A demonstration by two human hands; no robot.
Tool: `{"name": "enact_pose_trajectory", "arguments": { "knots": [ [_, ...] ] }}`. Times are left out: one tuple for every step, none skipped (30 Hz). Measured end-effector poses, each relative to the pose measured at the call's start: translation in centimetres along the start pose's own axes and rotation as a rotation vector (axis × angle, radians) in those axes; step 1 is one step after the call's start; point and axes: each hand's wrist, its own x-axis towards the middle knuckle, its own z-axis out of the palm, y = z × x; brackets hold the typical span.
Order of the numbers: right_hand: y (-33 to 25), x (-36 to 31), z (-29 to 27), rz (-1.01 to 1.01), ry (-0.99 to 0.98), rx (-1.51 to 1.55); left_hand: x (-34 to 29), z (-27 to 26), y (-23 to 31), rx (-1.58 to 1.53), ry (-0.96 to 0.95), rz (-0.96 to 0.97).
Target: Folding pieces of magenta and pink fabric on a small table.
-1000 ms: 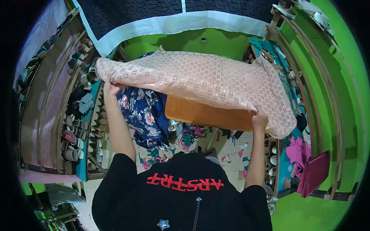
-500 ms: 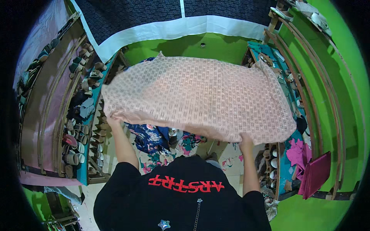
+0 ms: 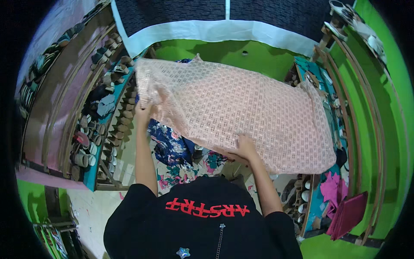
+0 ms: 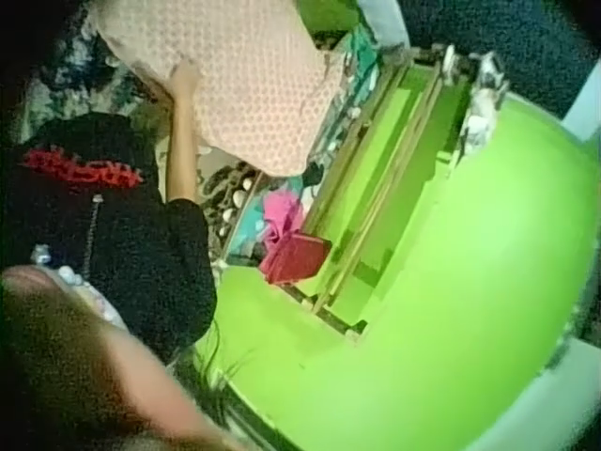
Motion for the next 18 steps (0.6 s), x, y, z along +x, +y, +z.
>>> {"name": "enact_pose_trajectory", "arguments": {
  "knots": [
    [-1.5,0.7,1.3,-0.072,0.056,-0.071,-0.8,0.7,1.6,-0.037,-0.042,0.056],
    [-2.7,1.1,2.3,-0.132,0.121,-0.142,-0.9,1.4,2.9,-0.081,-0.095,0.115],
    [-4.4,1.1,3.1,-0.143,0.117,-0.145,-0.9,1.3,3.5,-0.078,-0.084,0.114],
    [-6.3,0.9,3.9,-0.057,0.049,-0.253,-0.8,0.8,3.9,-0.139,-0.056,0.104],
    [-7.2,0.6,4.3,0.033,-0.017,-0.361,-0.4,0.5,4.0,-0.201,-0.032,0.094],
    [-6.4,0.8,5.8,0.010,-0.023,-0.364,1.4,-1.5,2.0,-0.442,-0.177,0.066],
    [-4.0,1.9,8.2,-0.003,-0.001,-0.354,2.9,-2.8,0.9,-0.413,-0.188,0.053],
    [-2.3,2.7,9.4,-0.017,0.018,-0.344,4.0,-3.7,0.3,-0.383,-0.197,0.037],
    [-2.0,2.5,8.4,-0.062,0.050,-0.167,4.7,-3.8,0.9,-0.339,-0.096,0.016],
    [-0.9,2.4,7.2,-0.056,0.051,-0.166,5.2,-4.1,2.2,-0.291,0.002,-0.003],
    [0.3,2.4,5.8,-0.039,0.094,-0.060,6.5,-4.5,2.4,-0.453,0.043,0.017],
    [0.9,2.3,4.2,-0.032,0.136,0.047,7.8,-6.0,2.4,-0.612,0.092,0.042],
    [0.5,1.6,2.1,-0.065,0.261,0.075,9.1,-8.1,1.2,-0.635,0.097,0.066],
    [0.2,0.8,-0.3,-0.090,0.389,0.102,10.4,-9.5,0.0,-0.662,0.092,0.088],
    [0.7,0.1,-2.6,-0.016,0.393,0.096,11.8,-9.9,0.3,-0.776,0.179,0.039],
    [1.0,-0.4,-4.0,0.049,0.391,0.095,12.9,-10.7,0.3,-0.882,0.275,-0.009],
    [0.7,-1.2,-4.5,0.059,0.396,0.097,13.7,-11.0,0.0,-0.882,0.255,0.045],
    [0.6,-1.8,-5.0,0.020,0.397,0.036,14.4,-11.0,-0.6,-0.888,0.245,0.047]
  ]
}}
